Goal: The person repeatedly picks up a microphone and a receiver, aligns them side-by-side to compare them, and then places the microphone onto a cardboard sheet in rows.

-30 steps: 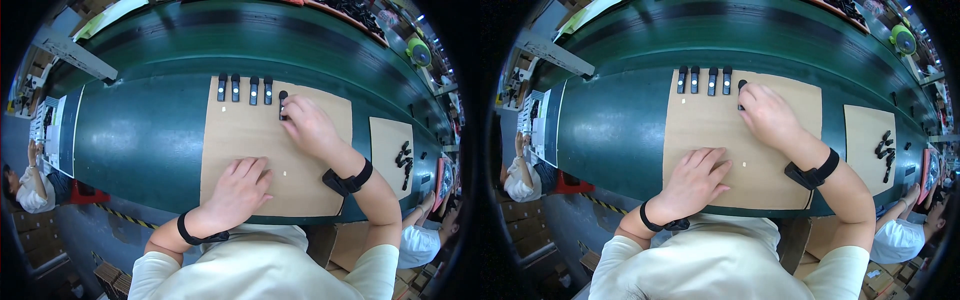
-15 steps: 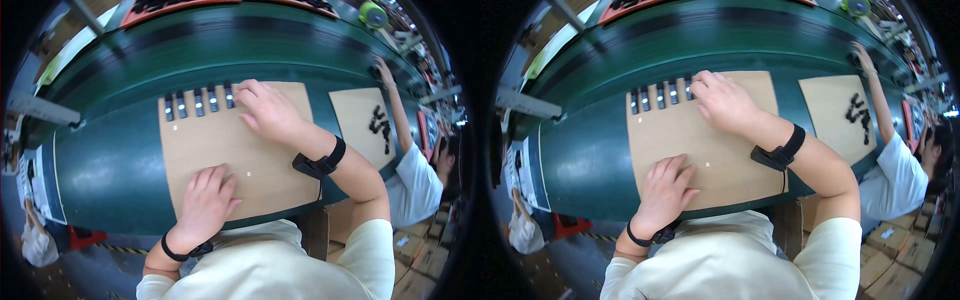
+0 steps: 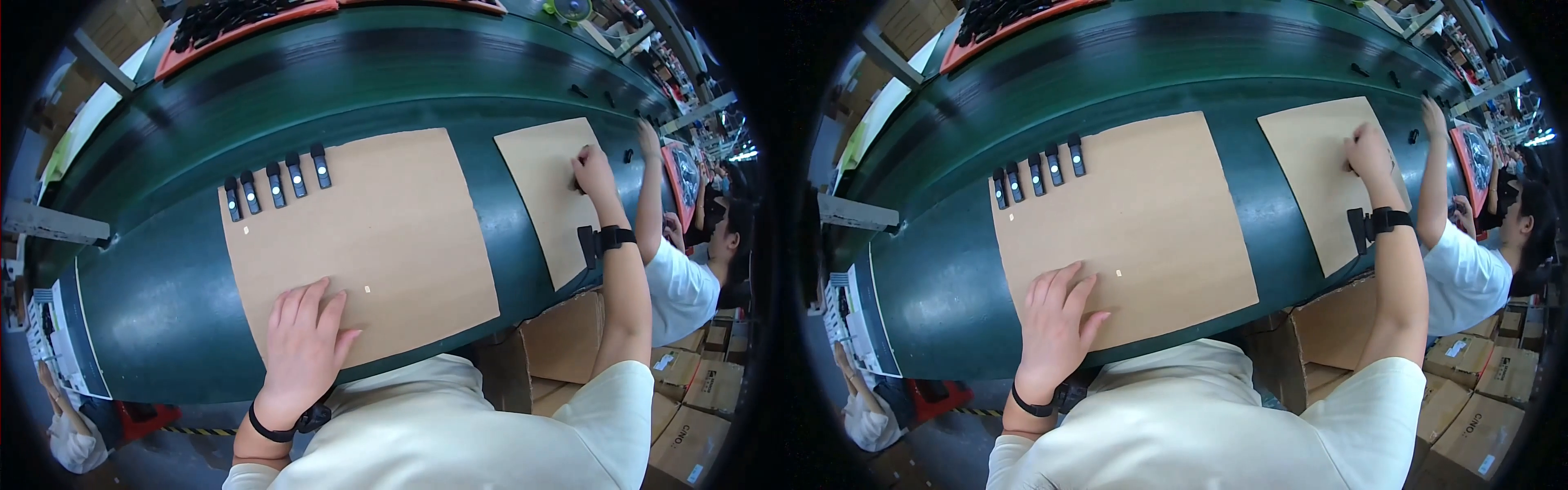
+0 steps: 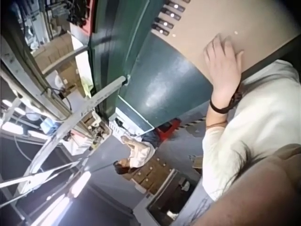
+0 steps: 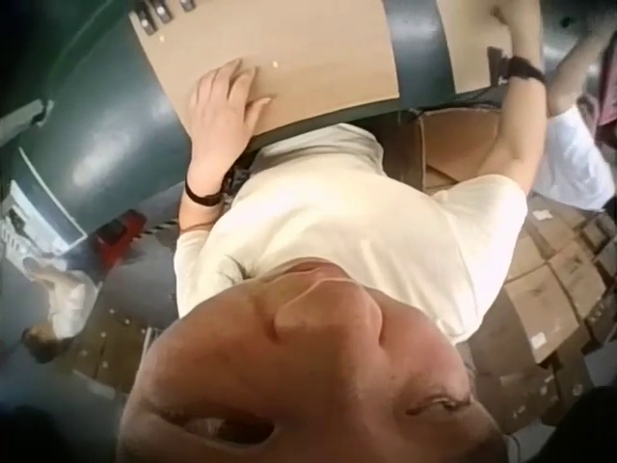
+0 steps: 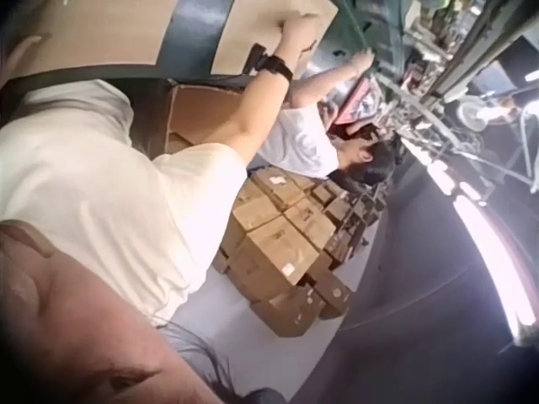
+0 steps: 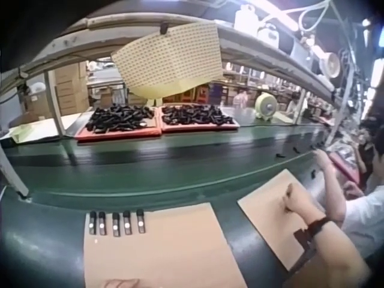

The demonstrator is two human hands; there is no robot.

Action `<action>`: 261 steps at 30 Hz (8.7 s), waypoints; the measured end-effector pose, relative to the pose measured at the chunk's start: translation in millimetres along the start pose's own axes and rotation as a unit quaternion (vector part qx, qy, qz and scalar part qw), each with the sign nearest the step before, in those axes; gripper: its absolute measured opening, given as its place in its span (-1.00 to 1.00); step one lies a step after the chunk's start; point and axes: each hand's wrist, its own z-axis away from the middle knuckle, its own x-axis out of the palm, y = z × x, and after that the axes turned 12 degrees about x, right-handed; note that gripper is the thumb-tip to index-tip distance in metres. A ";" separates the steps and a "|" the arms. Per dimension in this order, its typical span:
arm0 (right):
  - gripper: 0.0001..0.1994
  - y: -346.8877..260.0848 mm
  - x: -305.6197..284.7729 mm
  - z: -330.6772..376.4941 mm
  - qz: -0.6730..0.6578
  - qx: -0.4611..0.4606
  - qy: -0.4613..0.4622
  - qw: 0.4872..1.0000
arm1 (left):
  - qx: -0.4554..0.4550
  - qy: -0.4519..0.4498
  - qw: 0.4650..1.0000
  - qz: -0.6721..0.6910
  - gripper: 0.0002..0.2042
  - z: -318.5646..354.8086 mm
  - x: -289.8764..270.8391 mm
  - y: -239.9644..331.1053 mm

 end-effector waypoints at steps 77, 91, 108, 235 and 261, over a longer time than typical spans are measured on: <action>-0.75 -249.4 -73.7 217.9 -0.415 -0.414 -0.241 0.773 | -0.048 0.158 0.978 0.125 -0.65 -16.9 -2.0 -3.6; -0.82 -274.0 -1.6 172.2 -0.217 -0.519 -0.117 0.818 | -0.054 0.038 0.998 0.018 -0.62 -10.5 9.3 -2.5; -0.67 -194.8 -17.7 100.7 -0.203 -0.384 -0.044 0.899 | -0.050 0.032 0.998 0.007 -0.64 -17.9 7.2 0.9; -0.58 -174.5 73.9 -115.0 -0.054 -0.129 -0.011 0.990 | -0.046 0.007 0.997 0.067 -0.69 -30.2 2.7 -8.8; -0.68 -187.7 -60.8 257.6 -0.577 -0.306 -0.279 0.704 | 0.026 0.232 0.917 0.324 -0.71 -32.5 -9.6 11.6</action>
